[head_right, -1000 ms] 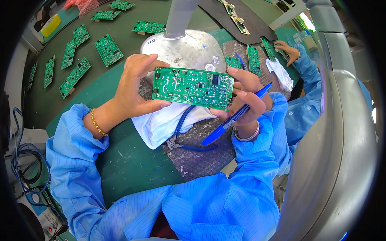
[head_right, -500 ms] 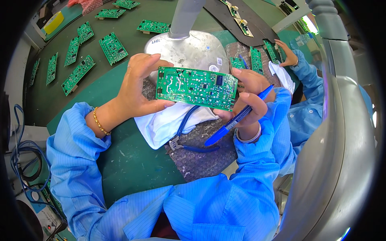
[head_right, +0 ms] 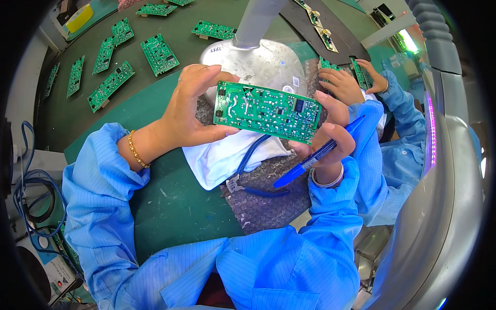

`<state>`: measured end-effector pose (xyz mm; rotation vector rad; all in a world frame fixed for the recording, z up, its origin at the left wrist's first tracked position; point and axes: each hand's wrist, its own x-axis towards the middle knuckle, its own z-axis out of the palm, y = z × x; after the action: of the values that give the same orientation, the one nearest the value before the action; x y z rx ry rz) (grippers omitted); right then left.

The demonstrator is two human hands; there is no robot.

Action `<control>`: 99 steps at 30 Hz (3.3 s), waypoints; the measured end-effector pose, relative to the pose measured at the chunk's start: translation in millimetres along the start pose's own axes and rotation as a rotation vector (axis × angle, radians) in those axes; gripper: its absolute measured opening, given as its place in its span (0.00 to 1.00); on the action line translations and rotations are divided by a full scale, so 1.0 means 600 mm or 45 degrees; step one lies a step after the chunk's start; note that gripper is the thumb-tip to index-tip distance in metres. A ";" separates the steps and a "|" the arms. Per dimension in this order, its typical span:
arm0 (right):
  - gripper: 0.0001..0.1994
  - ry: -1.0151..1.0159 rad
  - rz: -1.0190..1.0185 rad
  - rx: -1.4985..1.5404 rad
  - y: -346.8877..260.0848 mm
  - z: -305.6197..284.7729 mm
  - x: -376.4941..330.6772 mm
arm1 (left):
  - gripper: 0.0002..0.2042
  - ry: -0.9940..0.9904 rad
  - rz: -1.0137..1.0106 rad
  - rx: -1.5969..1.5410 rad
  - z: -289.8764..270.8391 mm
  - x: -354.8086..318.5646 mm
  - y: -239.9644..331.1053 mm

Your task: Inspecting and marking components on printed circuit boards at a workstation.

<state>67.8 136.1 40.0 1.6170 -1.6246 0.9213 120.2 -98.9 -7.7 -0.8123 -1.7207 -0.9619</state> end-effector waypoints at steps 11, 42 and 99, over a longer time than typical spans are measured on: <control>0.23 -0.033 0.121 0.097 0.005 0.009 0.013 | 0.24 -0.229 -0.817 -0.712 0.002 -0.004 0.021; 0.19 -0.164 0.283 -0.151 0.013 0.013 0.001 | 0.42 -0.531 -1.536 -1.727 -0.019 0.020 0.009; 0.19 0.015 0.741 0.462 0.017 0.050 -0.008 | 0.17 -0.103 -1.709 -1.140 -0.044 0.021 -0.004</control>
<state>58.3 113.2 19.5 1.3615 -2.0551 1.5924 125.3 -122.0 9.4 -0.0462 -1.7927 -2.7293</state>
